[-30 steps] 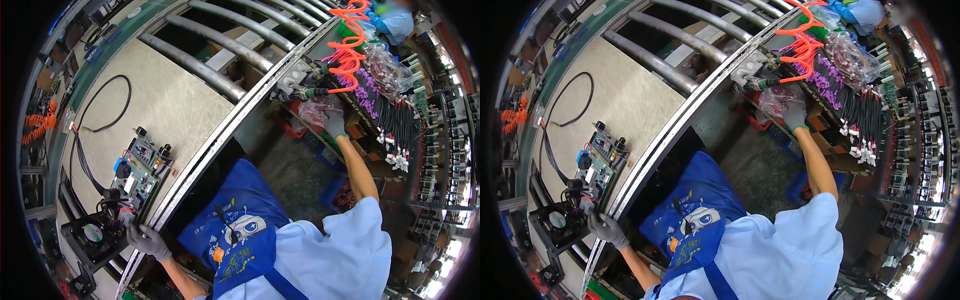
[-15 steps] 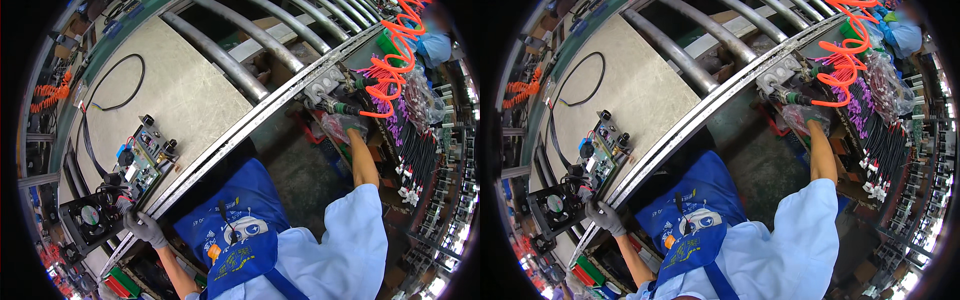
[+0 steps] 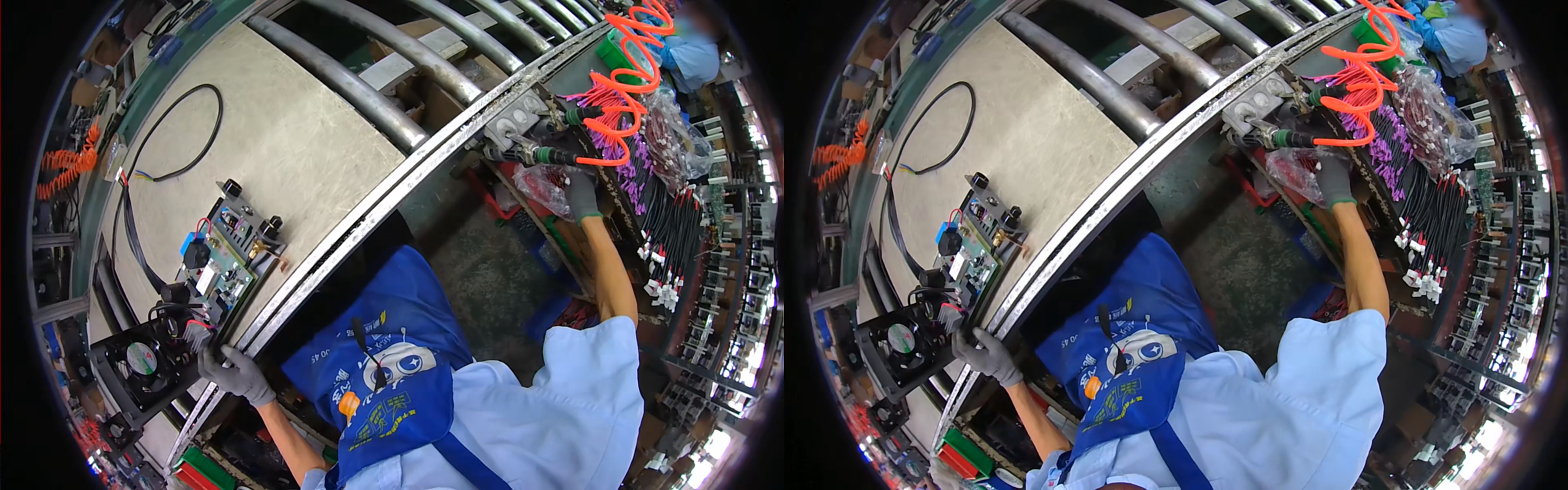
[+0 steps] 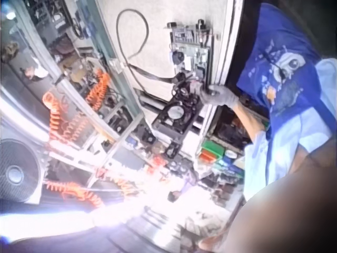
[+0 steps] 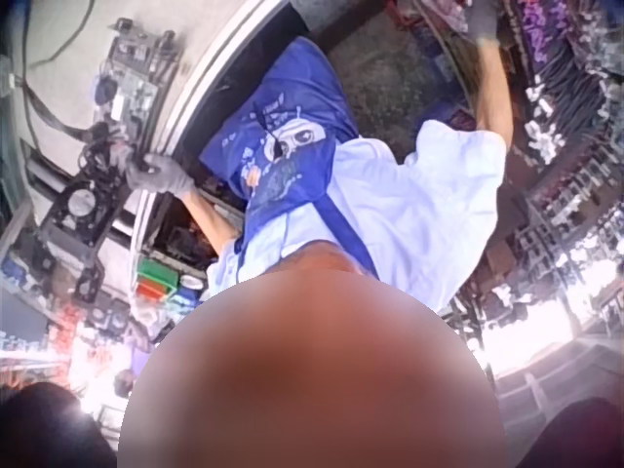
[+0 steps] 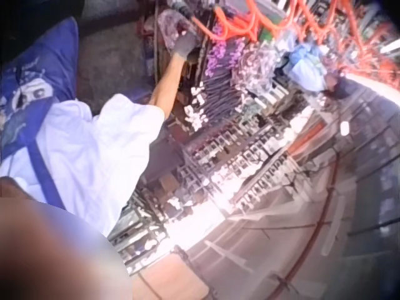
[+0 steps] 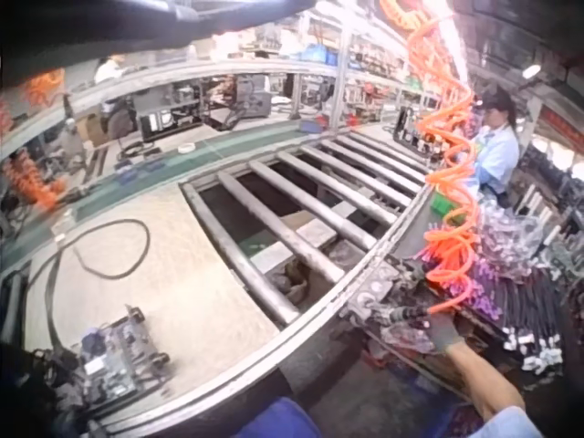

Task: Assemble internal components and wiring for an electronic power unit at a factory workbench.

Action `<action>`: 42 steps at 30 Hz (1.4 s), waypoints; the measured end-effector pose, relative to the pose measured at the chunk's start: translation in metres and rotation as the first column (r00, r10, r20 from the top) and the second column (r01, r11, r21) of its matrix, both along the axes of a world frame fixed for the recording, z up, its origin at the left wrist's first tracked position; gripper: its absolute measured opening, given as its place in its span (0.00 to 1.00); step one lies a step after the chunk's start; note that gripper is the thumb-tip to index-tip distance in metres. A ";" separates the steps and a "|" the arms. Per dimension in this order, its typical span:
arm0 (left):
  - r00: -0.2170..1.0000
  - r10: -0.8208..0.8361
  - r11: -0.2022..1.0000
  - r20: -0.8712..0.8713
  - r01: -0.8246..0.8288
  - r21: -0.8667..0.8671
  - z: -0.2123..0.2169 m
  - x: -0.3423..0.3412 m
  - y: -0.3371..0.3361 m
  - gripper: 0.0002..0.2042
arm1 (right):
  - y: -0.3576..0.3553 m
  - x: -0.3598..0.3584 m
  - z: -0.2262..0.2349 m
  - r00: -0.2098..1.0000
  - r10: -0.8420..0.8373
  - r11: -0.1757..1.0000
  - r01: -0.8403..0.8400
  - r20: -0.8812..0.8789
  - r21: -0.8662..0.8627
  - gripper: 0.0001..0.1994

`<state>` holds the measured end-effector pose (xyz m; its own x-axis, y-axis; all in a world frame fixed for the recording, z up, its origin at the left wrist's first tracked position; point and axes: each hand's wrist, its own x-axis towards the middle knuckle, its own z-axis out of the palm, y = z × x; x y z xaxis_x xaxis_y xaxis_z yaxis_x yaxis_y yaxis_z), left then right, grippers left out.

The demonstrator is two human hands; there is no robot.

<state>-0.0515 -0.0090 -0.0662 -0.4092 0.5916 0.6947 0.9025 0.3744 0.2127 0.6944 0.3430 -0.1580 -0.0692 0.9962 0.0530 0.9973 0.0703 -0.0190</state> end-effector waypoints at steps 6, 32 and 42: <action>0.999 -0.030 0.999 0.045 0.029 0.030 0.004 0.000 0.003 0.17 | -0.051 -0.053 0.047 0.923 0.372 0.896 -0.384 0.098 0.220 0.20; 0.963 -0.058 0.994 0.264 0.032 0.102 0.027 0.011 0.000 0.15 | -0.074 -0.633 0.235 0.319 0.907 0.334 -0.943 -0.274 0.009 0.08; 0.961 -0.026 0.998 0.276 0.007 0.069 0.027 0.012 0.001 0.14 | -0.075 -0.651 0.221 0.085 0.993 0.094 -0.988 -0.080 0.124 0.07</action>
